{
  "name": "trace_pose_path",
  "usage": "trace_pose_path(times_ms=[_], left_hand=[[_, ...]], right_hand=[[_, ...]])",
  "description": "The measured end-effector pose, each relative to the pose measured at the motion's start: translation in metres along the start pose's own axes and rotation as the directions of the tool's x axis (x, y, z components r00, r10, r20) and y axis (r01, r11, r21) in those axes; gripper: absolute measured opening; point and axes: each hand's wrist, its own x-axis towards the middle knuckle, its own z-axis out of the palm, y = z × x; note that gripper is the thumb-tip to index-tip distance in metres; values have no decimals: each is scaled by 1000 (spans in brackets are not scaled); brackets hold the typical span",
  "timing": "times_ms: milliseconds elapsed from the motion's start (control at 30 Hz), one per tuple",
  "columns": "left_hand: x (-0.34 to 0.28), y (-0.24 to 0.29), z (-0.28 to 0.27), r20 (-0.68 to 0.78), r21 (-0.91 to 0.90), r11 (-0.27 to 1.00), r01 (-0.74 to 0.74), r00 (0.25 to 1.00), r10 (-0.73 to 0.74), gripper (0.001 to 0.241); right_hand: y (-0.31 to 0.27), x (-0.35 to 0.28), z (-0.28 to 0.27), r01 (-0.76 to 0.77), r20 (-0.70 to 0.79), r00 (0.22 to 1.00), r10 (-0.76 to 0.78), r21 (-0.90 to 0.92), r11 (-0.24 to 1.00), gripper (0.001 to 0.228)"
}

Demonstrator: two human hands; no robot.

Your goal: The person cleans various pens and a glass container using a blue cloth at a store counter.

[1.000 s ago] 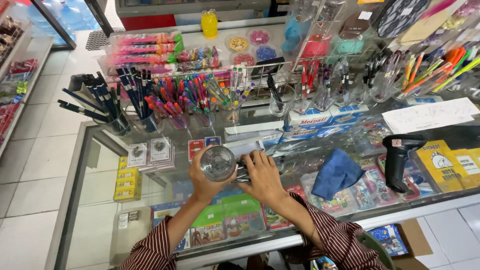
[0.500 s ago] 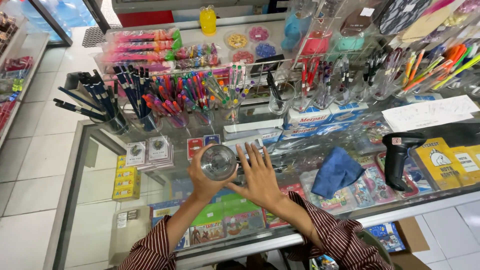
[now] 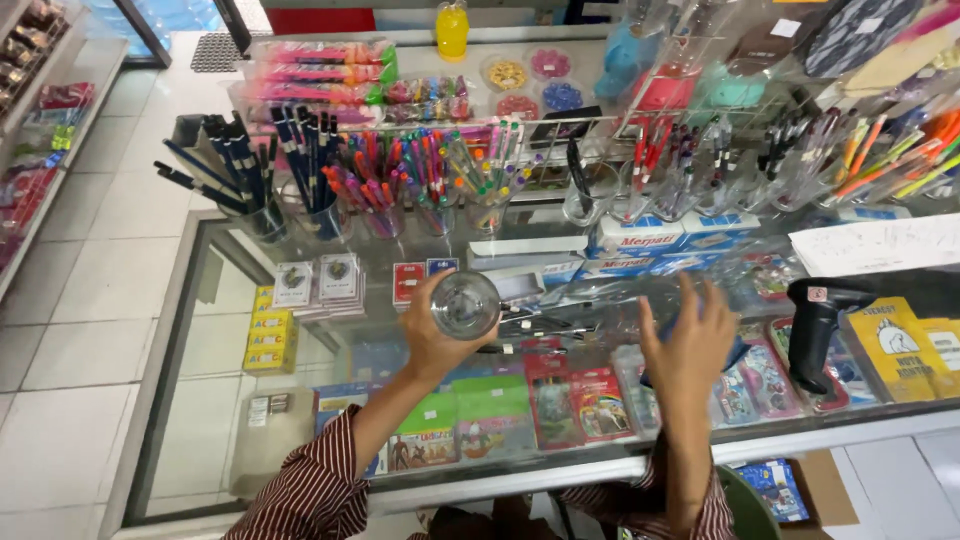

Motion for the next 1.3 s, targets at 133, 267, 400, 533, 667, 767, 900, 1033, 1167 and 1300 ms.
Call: trace_pose_path(times_ms=[133, 267, 400, 533, 667, 767, 900, 1033, 1167, 1300], left_hand=[[4, 2, 1, -5, 18, 1000, -18, 1000, 18, 89], [5, 10, 0, 19, 12, 996, -90, 996, 90, 85], [10, 11, 2, 23, -18, 953, -303, 953, 303, 78], [11, 11, 3, 44, -37, 902, -429, 901, 431, 78], [13, 20, -4, 68, -99, 907, -408, 907, 416, 78], [14, 25, -3, 69, -214, 918, -333, 932, 355, 78], [15, 34, -6, 128, -349, 919, -182, 962, 239, 79], [24, 45, -13, 146, -340, 921, -192, 956, 253, 77], [30, 63, -26, 221, -308, 918, -250, 920, 325, 73], [39, 56, -36, 320, -138, 905, -402, 847, 425, 63]], right_hand=[[72, -38, 23, 47, 174, 985, 3, -277, 960, 84], [88, -55, 35, 30, 168, 986, -22, -46, 998, 48], [81, -56, 30, -171, 86, 983, 161, 118, 978, 36], [81, -56, 10, -548, 175, 835, 522, 187, 815, 36], [77, -66, -10, -362, 5, 784, 620, 815, 452, 36], [28, -55, -51, -355, 355, 671, 651, 925, -137, 40], [-35, -49, -79, -432, 774, 575, 266, 563, -705, 49], [-66, -84, -43, -353, 443, 825, 350, 889, -293, 45], [-98, -68, -23, 418, -258, 907, -333, 452, 788, 48], [-106, -28, -31, 768, -113, 626, -772, 266, 583, 50]])
